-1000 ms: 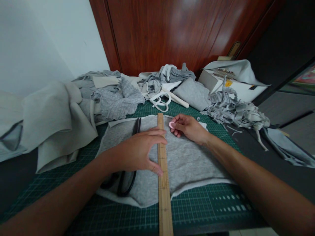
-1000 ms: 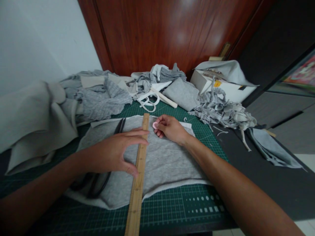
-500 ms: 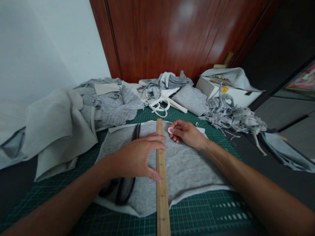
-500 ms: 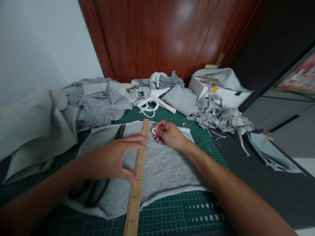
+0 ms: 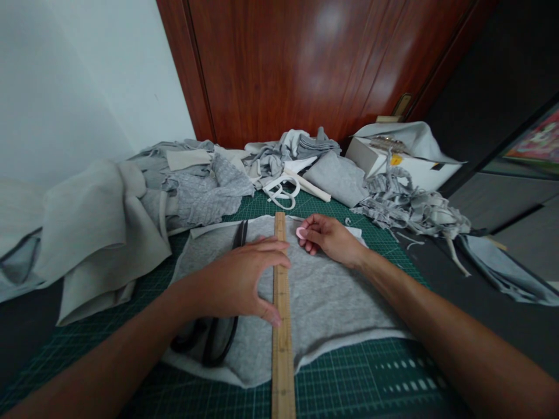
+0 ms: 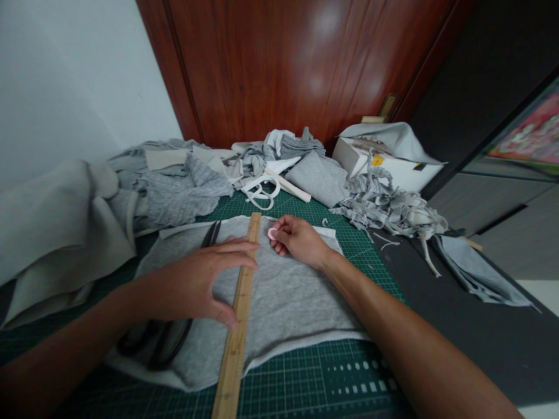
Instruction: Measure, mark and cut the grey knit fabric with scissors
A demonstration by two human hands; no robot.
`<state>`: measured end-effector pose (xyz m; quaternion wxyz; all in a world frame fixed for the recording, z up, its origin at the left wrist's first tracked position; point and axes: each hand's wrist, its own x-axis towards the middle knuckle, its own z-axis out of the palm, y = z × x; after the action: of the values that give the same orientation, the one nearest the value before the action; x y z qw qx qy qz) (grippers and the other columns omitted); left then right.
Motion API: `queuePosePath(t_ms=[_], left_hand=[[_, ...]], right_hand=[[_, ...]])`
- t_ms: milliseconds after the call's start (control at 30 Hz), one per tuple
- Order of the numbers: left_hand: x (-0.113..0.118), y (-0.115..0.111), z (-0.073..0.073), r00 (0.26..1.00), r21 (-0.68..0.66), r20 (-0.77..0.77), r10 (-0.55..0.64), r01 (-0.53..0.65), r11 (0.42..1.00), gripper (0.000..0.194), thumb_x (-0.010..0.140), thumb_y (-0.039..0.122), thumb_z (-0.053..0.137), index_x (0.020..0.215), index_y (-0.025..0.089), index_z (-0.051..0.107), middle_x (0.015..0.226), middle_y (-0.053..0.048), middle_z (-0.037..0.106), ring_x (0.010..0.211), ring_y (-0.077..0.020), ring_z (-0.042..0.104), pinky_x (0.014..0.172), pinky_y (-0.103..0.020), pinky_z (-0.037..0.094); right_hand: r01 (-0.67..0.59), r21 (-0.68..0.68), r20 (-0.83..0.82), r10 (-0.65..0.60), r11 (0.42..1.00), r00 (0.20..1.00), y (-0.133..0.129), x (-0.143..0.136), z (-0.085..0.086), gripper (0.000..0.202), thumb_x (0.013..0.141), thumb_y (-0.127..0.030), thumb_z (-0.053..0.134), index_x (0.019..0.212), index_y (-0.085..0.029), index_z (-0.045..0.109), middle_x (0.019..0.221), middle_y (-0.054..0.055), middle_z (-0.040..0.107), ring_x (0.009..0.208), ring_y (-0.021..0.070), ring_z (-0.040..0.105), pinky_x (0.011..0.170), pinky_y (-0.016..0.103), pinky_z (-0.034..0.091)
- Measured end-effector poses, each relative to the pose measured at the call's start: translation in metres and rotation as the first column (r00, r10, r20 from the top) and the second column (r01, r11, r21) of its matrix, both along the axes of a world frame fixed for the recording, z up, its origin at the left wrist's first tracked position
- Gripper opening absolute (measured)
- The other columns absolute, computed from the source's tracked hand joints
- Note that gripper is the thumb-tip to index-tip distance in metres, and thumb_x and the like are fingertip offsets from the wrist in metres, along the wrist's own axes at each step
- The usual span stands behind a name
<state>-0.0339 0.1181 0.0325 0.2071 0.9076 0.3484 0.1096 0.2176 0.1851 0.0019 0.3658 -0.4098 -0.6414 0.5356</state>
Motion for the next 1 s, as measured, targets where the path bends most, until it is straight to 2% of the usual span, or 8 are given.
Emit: queuePosePath(t_ms=[267, 533, 733, 1000], left_hand=[[-0.0013, 0.0007, 0.0029, 0.999, 0.036, -0.034, -0.008, 0.009, 0.999, 0.082, 0.066, 0.066, 0.088, 0.13, 0.02, 0.067, 0.16, -0.017, 0.05, 0.152, -0.0338, 0.042, 0.13, -0.052, 0.02], [0.0005, 0.0017, 0.0008, 0.999, 0.046, -0.004, -0.037, 0.037, 0.998, 0.083, 0.063, 0.065, 0.091, 0.128, 0.017, 0.067, 0.159, -0.02, 0.05, 0.15, -0.0352, 0.044, 0.128, -0.052, 0.024], [0.0032, 0.0007, 0.0009, 0.998, 0.062, 0.01, -0.063, 0.062, 0.996, 0.078, 0.066, 0.057, 0.092, 0.128, 0.017, 0.066, 0.156, -0.02, 0.053, 0.15, -0.0304, 0.045, 0.128, -0.048, 0.021], [0.0049, 0.0002, -0.0006, 0.998, 0.074, 0.021, -0.051, 0.049, 0.996, 0.076, 0.066, 0.057, 0.092, 0.126, 0.018, 0.066, 0.155, -0.02, 0.055, 0.15, -0.0299, 0.046, 0.128, -0.048, 0.024]], right_hand=[[0.0, 0.015, 0.003, 0.0, 1.0, 1.0, 0.0008, -0.0004, -0.0006, 0.03, 0.086, -0.042, 0.08, 0.087, -0.019, 0.061, 0.07, -0.002, 0.069, 0.054, 0.0101, 0.061, 0.051, 0.023, 0.05], [0.016, -0.009, 0.001, -0.016, 1.0, 1.0, -0.0022, 0.0017, 0.0022, 0.032, 0.083, -0.04, 0.085, 0.086, -0.019, 0.061, 0.069, -0.001, 0.07, 0.054, 0.0096, 0.06, 0.051, 0.023, 0.05], [0.034, -0.01, 0.037, -0.034, 0.999, 0.999, -0.0031, 0.0035, 0.004, 0.034, 0.079, -0.04, 0.089, 0.086, -0.019, 0.063, 0.07, 0.0, 0.071, 0.056, 0.0109, 0.061, 0.052, 0.024, 0.052], [0.045, -0.009, 0.039, -0.045, 0.999, 0.998, -0.0037, 0.003, 0.0041, 0.032, 0.082, -0.04, 0.088, 0.087, -0.019, 0.063, 0.071, 0.002, 0.072, 0.056, 0.0114, 0.061, 0.052, 0.025, 0.052]])
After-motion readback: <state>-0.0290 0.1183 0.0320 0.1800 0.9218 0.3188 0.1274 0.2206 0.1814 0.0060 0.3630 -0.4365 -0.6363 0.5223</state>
